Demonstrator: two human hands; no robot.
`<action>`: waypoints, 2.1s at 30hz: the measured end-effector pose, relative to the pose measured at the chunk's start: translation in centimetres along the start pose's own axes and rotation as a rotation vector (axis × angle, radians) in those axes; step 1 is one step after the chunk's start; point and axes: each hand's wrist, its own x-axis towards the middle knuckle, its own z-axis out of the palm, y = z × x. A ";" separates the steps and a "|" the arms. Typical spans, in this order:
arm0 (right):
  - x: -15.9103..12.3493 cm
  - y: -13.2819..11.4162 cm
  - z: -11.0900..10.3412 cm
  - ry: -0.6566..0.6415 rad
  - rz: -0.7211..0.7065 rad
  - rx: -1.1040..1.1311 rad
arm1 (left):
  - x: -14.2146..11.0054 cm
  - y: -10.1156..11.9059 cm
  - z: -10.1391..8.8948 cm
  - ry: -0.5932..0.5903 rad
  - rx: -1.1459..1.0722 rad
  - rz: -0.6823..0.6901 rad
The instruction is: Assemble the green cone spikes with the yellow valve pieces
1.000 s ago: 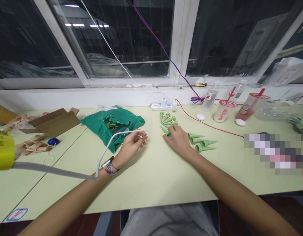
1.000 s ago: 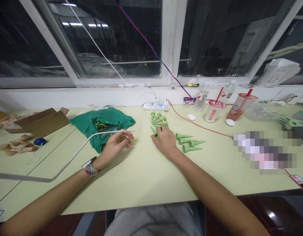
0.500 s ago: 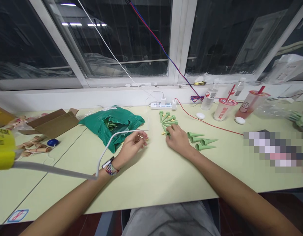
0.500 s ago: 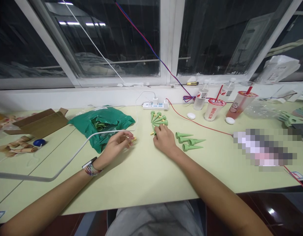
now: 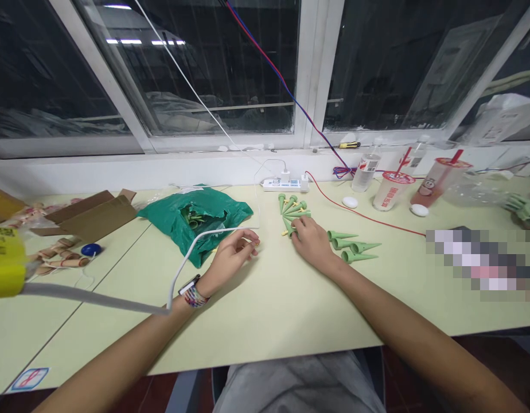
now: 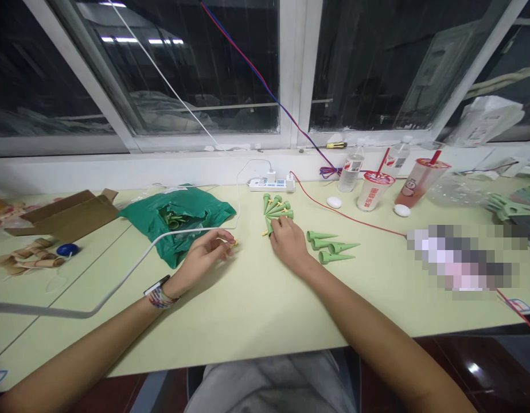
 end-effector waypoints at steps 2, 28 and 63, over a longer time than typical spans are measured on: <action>0.1 0.1 0.0 -0.003 0.001 -0.005 | 0.0 0.0 0.0 -0.006 0.003 0.000; 0.1 -0.6 -2.2 0.016 0.062 0.040 | 0.1 -0.6 -0.1 -0.021 0.000 0.007; -7.1 17.0 -8.4 -0.327 0.042 0.113 | -0.2 -0.7 1.0 -0.040 -0.043 0.024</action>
